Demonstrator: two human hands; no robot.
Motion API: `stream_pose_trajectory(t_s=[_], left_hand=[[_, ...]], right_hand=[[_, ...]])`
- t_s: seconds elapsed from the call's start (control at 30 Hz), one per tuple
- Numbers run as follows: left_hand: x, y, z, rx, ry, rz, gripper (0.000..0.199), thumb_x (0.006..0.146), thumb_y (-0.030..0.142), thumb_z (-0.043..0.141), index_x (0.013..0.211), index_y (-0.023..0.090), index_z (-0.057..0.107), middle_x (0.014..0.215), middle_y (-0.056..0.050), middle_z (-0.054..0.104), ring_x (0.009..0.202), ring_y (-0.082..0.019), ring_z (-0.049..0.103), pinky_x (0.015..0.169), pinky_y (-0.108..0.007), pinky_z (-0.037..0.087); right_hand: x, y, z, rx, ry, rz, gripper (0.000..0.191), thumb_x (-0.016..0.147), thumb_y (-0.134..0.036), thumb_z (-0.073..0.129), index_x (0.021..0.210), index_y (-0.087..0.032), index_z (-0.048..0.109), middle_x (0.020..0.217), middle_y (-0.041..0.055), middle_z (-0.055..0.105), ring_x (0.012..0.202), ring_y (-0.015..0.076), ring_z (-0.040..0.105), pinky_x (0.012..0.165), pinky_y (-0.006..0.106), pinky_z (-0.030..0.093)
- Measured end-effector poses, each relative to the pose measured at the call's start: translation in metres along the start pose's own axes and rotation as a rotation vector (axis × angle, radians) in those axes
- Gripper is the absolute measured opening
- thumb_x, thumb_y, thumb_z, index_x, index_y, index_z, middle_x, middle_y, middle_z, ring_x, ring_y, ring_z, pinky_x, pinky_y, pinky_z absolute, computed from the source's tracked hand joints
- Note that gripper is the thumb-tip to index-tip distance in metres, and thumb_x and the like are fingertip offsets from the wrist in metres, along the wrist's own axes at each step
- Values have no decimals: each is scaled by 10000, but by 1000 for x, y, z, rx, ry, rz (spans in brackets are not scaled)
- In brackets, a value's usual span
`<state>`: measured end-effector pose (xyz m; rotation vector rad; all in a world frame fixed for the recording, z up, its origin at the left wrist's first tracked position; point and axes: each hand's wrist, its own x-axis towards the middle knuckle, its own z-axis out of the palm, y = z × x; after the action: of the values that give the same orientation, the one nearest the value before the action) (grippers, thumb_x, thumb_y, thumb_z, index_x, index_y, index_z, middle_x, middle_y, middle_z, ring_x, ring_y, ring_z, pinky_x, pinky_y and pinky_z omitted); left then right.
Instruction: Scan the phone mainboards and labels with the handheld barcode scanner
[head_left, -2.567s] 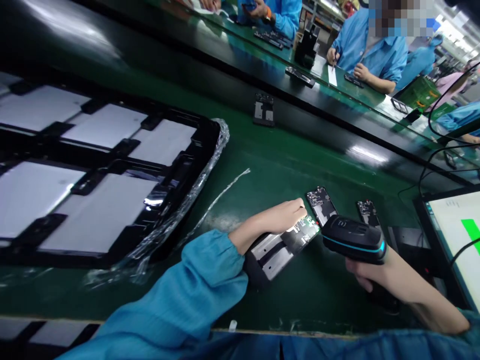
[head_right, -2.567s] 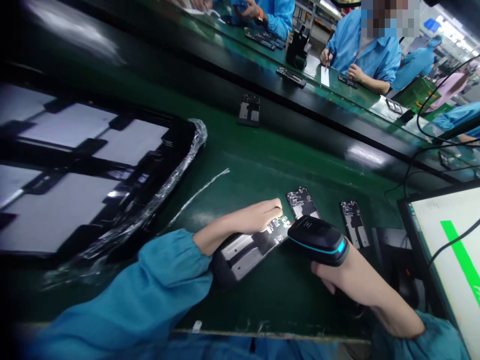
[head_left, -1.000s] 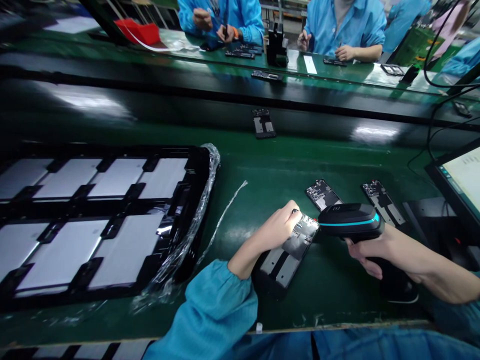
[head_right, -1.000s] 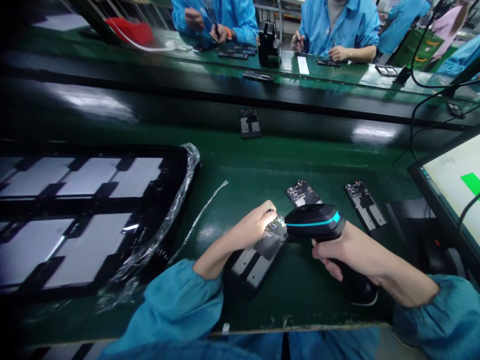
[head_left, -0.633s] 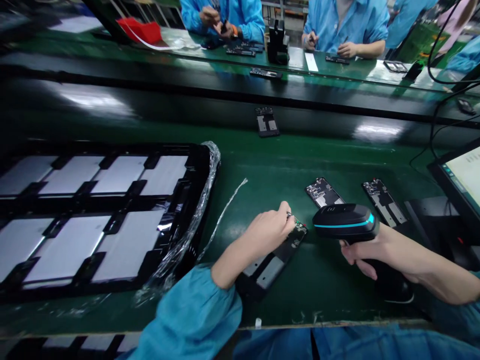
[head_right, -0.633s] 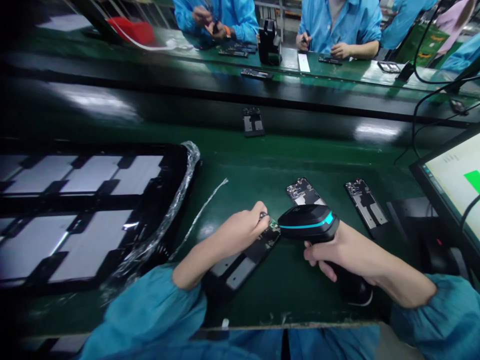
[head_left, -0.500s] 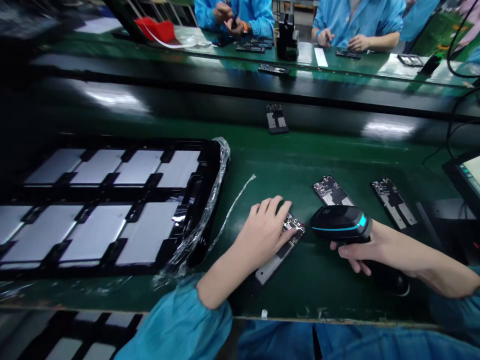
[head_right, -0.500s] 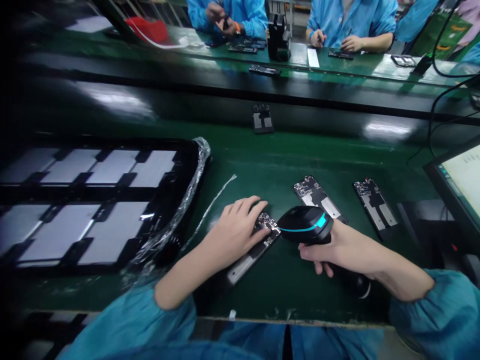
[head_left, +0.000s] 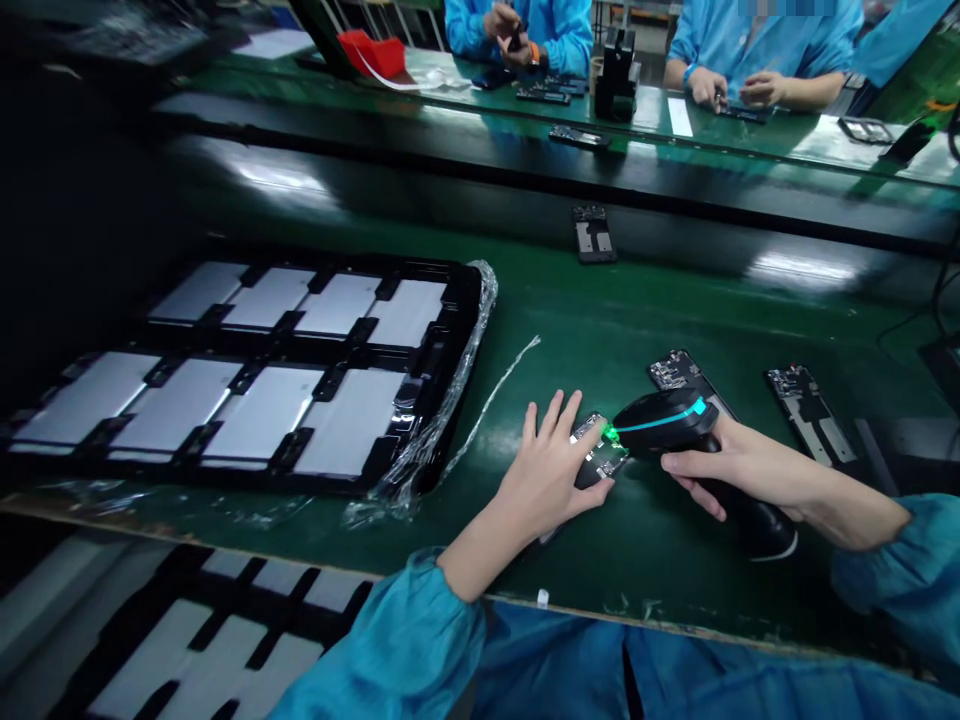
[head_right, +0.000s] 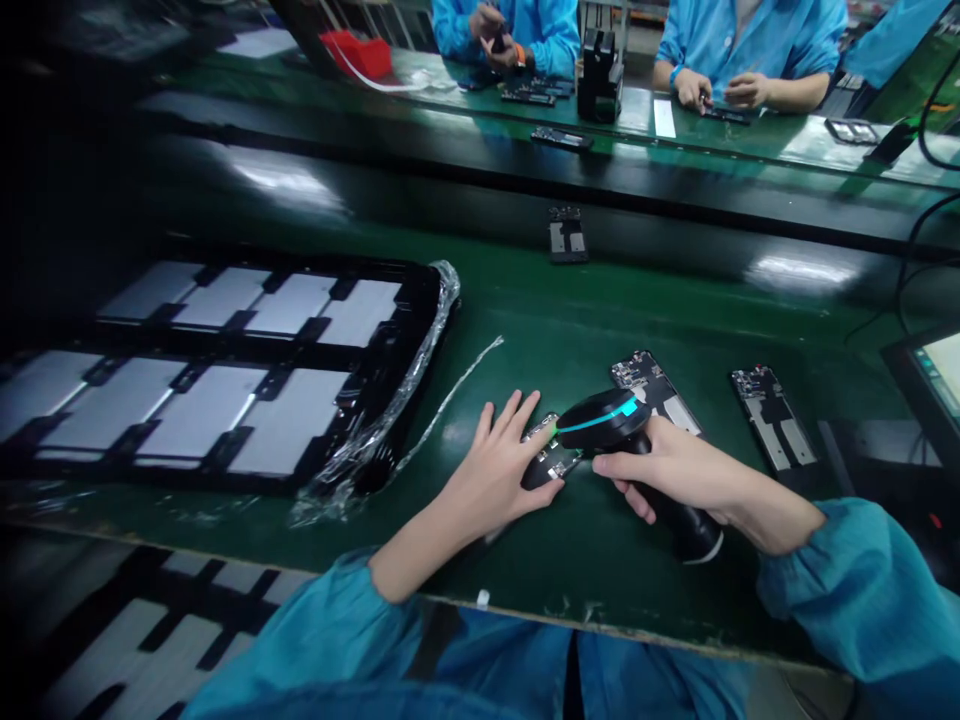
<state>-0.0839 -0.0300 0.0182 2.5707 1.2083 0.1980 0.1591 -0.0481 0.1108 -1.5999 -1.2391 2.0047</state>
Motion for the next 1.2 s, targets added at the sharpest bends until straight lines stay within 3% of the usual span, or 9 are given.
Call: stream_pose_trajectory(t_s=[0.33, 0.67, 0.8, 0.97, 1.2], left_hand=[[0, -2, 3, -11, -11, -14, 786, 780, 562, 717, 1440, 225, 453, 1636, -192, 191, 1505, -445, 98, 1147, -722, 156], [0, 0, 1, 21, 4, -25, 719, 816, 532, 677, 1433, 237, 454, 1625, -197, 219, 1509, -426, 110, 1160, -694, 161], [-2, 13, 5, 71, 26, -62, 670, 841, 474, 648, 1417, 189, 456, 1602, -241, 252, 1490, -435, 190, 1141, -700, 208], [-4, 35, 11, 102, 66, -161, 479, 858, 350, 615, 1302, 186, 544, 1534, -236, 390, 1445, -447, 289, 1083, -721, 291], [-4, 36, 16, 30, 93, -177, 434, 854, 352, 617, 1255, 194, 571, 1429, -208, 510, 1445, -454, 271, 1092, -706, 296]], right_hand=[[-3, 7, 5, 82, 17, -48, 301, 829, -432, 709, 764, -182, 554, 613, -50, 578, 438, 90, 514, 439, 219, 433], [-7, 16, 11, 138, 23, -58, 327, 822, -443, 712, 740, -182, 533, 515, -69, 549, 413, 87, 492, 432, 216, 410], [-9, 1, 11, 30, 49, -84, 263, 827, -412, 701, 843, -181, 576, 527, -58, 612, 426, 99, 533, 482, 227, 436], [6, -36, 15, -290, -24, -58, 357, 848, -384, 636, 566, -183, 551, 434, -18, 583, 408, 119, 544, 489, 245, 446], [18, -58, 27, -412, -55, -8, 380, 851, -367, 606, 520, -185, 559, 441, -4, 586, 407, 126, 553, 466, 245, 448]])
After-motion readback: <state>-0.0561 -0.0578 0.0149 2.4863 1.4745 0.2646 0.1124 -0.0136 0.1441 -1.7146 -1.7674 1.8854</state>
